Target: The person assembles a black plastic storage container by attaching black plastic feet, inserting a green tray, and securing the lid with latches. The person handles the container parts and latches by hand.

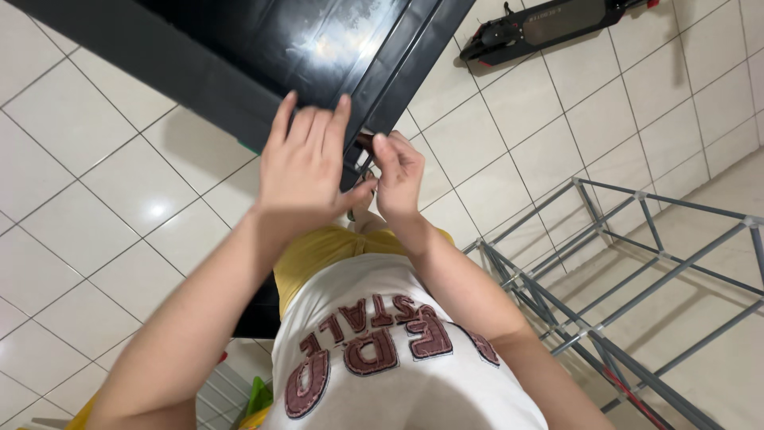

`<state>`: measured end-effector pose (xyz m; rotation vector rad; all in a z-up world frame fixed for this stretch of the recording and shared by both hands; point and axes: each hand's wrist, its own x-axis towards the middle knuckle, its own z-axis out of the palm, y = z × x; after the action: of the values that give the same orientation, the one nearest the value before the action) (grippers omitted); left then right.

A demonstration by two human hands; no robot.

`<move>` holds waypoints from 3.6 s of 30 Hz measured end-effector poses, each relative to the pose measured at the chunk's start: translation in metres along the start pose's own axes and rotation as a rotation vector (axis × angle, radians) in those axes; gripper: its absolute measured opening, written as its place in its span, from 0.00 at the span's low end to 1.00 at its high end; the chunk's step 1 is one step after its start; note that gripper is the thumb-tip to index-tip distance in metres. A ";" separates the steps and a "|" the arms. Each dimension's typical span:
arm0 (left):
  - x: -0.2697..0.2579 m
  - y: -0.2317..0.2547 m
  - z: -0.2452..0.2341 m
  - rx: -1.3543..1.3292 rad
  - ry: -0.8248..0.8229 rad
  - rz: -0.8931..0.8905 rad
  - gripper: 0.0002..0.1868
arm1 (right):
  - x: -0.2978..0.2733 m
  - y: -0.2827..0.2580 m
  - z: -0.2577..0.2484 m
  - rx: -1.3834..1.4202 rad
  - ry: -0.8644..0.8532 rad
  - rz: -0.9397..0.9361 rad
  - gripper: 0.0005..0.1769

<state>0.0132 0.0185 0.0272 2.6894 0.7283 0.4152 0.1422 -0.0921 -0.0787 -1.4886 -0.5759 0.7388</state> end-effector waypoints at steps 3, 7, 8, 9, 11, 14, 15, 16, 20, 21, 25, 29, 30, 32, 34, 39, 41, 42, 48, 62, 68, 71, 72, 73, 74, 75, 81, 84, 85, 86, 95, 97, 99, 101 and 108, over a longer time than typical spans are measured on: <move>0.007 0.009 0.001 -0.055 -0.044 -0.033 0.51 | -0.006 0.003 -0.006 0.198 0.010 0.213 0.19; 0.017 0.008 -0.003 -0.008 -0.027 0.004 0.51 | -0.001 -0.001 -0.010 0.413 -0.093 0.233 0.18; 0.013 0.010 -0.001 -0.030 -0.052 -0.002 0.51 | -0.005 -0.003 -0.016 0.501 -0.135 0.261 0.19; 0.009 0.010 0.000 -0.058 -0.049 -0.011 0.51 | -0.009 -0.005 -0.022 0.542 -0.196 0.280 0.19; 0.007 0.001 -0.005 -0.095 -0.038 -0.011 0.50 | -0.008 -0.008 -0.021 0.641 -0.317 0.299 0.22; 0.000 -0.008 -0.010 -0.074 0.000 0.014 0.49 | -0.014 -0.008 -0.007 0.399 -0.402 0.053 0.29; -0.003 -0.007 -0.009 -0.074 -0.013 0.019 0.49 | -0.020 -0.007 -0.003 0.385 -0.349 0.056 0.30; -0.004 -0.007 -0.007 -0.064 -0.010 0.013 0.49 | -0.018 -0.005 0.001 0.370 -0.317 0.053 0.32; -0.005 -0.009 -0.008 -0.047 0.031 0.041 0.51 | -0.017 -0.003 0.015 0.185 -0.175 0.014 0.28; -0.006 -0.009 -0.007 -0.047 0.024 0.033 0.51 | -0.020 -0.002 0.015 0.184 -0.169 0.005 0.27; -0.014 -0.006 -0.008 -0.061 0.009 0.017 0.51 | -0.029 -0.006 0.010 0.134 -0.163 0.005 0.25; -0.008 -0.014 -0.015 -0.028 0.048 0.018 0.47 | -0.016 -0.011 0.010 0.153 -0.130 0.032 0.33; -0.010 -0.013 -0.014 -0.033 0.048 0.015 0.47 | -0.016 -0.010 0.008 0.143 -0.149 0.027 0.34; -0.010 -0.016 -0.012 -0.038 0.051 0.014 0.48 | -0.014 -0.006 0.007 0.127 -0.184 0.012 0.35; -0.010 -0.013 -0.009 -0.044 0.058 0.006 0.48 | -0.011 -0.003 0.010 0.143 -0.158 0.032 0.32; -0.012 0.001 0.003 -0.062 0.098 -0.010 0.47 | -0.010 0.001 0.011 0.122 -0.146 -0.041 0.29; -0.012 0.003 0.006 -0.034 0.083 -0.023 0.47 | -0.011 0.001 0.010 0.059 -0.136 -0.058 0.28; -0.011 0.003 0.006 -0.047 0.097 -0.030 0.47 | -0.010 0.000 0.011 0.051 -0.130 -0.060 0.26; -0.006 -0.002 0.005 -0.053 0.126 -0.038 0.45 | -0.009 -0.003 0.011 -0.010 -0.108 -0.118 0.21; -0.003 0.001 0.006 -0.016 0.108 -0.038 0.44 | -0.010 -0.007 0.008 -0.045 -0.115 -0.176 0.18; -0.006 0.004 0.009 -0.017 0.136 -0.048 0.44 | -0.012 -0.005 0.007 -0.023 -0.097 -0.095 0.18; -0.010 0.010 0.013 0.006 0.145 -0.044 0.45 | -0.016 -0.003 0.005 -0.024 -0.076 -0.122 0.18; -0.010 0.011 0.014 0.011 0.149 -0.048 0.44 | -0.015 -0.003 0.005 -0.029 -0.077 -0.130 0.18; -0.011 0.013 0.014 0.017 0.154 -0.052 0.44 | -0.014 -0.002 0.004 -0.034 -0.077 -0.138 0.18; -0.012 0.015 0.014 0.021 0.155 -0.057 0.43 | -0.014 -0.002 0.004 -0.039 -0.077 -0.143 0.17; -0.014 0.016 0.013 0.046 0.150 -0.054 0.44 | -0.014 -0.002 0.004 -0.060 -0.089 -0.158 0.19; -0.021 0.012 0.007 0.112 0.080 -0.055 0.45 | -0.011 -0.001 0.006 -0.097 -0.129 -0.246 0.25; -0.023 0.011 0.006 0.090 0.033 -0.071 0.46 | -0.011 -0.003 0.004 -0.186 -0.137 -0.287 0.27; -0.022 0.010 0.004 0.080 0.025 -0.089 0.46 | -0.008 -0.004 0.005 -0.156 -0.149 -0.292 0.27; -0.021 0.010 0.004 0.062 0.011 -0.103 0.46 | -0.006 -0.005 0.005 -0.130 -0.154 -0.290 0.27; -0.028 0.002 0.023 0.093 0.054 -0.111 0.50 | -0.003 -0.010 0.001 -0.159 -0.169 -0.293 0.28; -0.027 0.000 0.027 0.092 0.088 -0.088 0.49 | -0.003 -0.011 0.001 -0.153 -0.165 -0.299 0.28; -0.029 0.002 0.030 0.091 0.098 -0.085 0.49 | -0.004 -0.011 -0.002 -0.165 -0.184 -0.265 0.29; -0.029 0.002 0.028 0.101 0.085 -0.082 0.50 | -0.001 -0.010 -0.005 -0.183 -0.210 -0.204 0.30; -0.023 -0.001 0.019 0.092 0.016 -0.063 0.50 | -0.001 -0.007 -0.011 -0.071 -0.265 -0.176 0.29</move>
<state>0.0002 0.0031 0.0052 2.7425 0.8546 0.3969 0.1506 -0.0994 -0.0721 -1.3930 -0.9304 0.7887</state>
